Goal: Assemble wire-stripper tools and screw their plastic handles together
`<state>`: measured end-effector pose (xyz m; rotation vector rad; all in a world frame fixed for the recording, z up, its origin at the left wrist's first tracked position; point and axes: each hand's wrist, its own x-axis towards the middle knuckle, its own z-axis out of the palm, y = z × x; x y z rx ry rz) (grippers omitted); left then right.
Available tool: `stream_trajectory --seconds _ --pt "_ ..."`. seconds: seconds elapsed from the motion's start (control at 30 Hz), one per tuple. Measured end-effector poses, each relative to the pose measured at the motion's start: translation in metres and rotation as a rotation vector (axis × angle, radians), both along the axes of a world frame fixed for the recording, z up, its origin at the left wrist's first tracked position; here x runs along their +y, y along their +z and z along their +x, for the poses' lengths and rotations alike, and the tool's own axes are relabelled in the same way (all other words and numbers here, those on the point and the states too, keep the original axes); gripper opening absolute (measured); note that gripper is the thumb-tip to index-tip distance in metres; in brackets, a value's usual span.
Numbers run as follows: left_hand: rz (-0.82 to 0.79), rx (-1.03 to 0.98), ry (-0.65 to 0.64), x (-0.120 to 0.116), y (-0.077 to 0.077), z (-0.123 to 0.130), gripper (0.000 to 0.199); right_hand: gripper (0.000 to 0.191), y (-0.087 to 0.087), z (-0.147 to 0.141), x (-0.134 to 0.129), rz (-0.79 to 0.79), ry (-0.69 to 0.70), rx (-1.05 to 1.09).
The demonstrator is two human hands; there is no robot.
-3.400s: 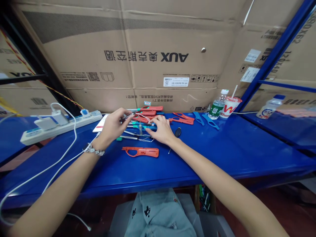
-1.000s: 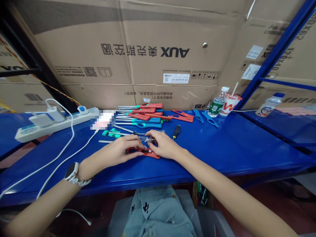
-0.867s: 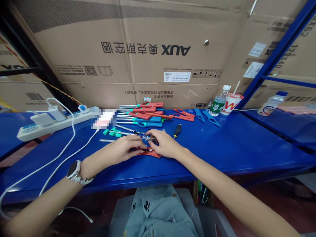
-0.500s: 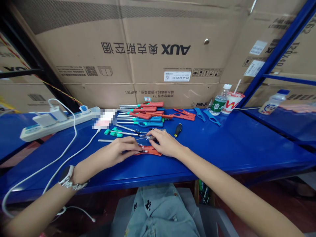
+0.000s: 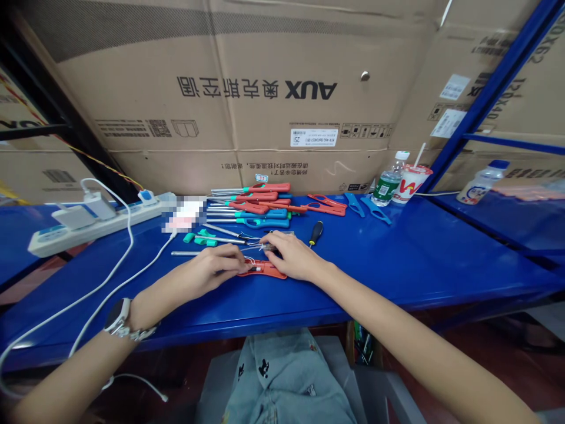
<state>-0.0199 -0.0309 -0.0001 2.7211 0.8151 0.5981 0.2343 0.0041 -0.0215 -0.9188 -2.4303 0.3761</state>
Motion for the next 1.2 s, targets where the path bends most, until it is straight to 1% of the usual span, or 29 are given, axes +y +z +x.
stream_trajectory --seconds 0.13,0.3,0.4,0.63,0.93,1.1,1.2 --pt "0.009 -0.018 -0.013 0.004 -0.002 0.001 0.031 0.025 0.0 -0.001 0.001 -0.011 0.005 0.001" --pt "0.009 -0.022 -0.046 0.005 -0.001 0.006 0.031 0.025 -0.001 -0.001 0.004 -0.016 0.003 -0.005" --pt "-0.008 -0.005 -0.031 0.003 -0.001 0.005 0.03 0.024 0.0 -0.002 0.006 -0.012 0.002 -0.017" --pt "-0.022 0.02 0.015 0.001 -0.006 -0.002 0.029 0.024 0.002 -0.003 0.007 -0.002 -0.008 -0.043" --pt "0.043 0.055 0.03 -0.005 -0.003 0.002 0.033 0.024 0.002 -0.004 0.006 0.007 -0.027 -0.07" --pt "0.109 0.095 0.028 -0.012 -0.005 0.004 0.034 0.024 0.002 -0.008 0.005 0.015 -0.066 -0.102" --pt "0.132 0.113 0.025 -0.018 -0.004 0.008 0.033 0.025 0.002 -0.01 0.004 0.032 -0.081 -0.121"
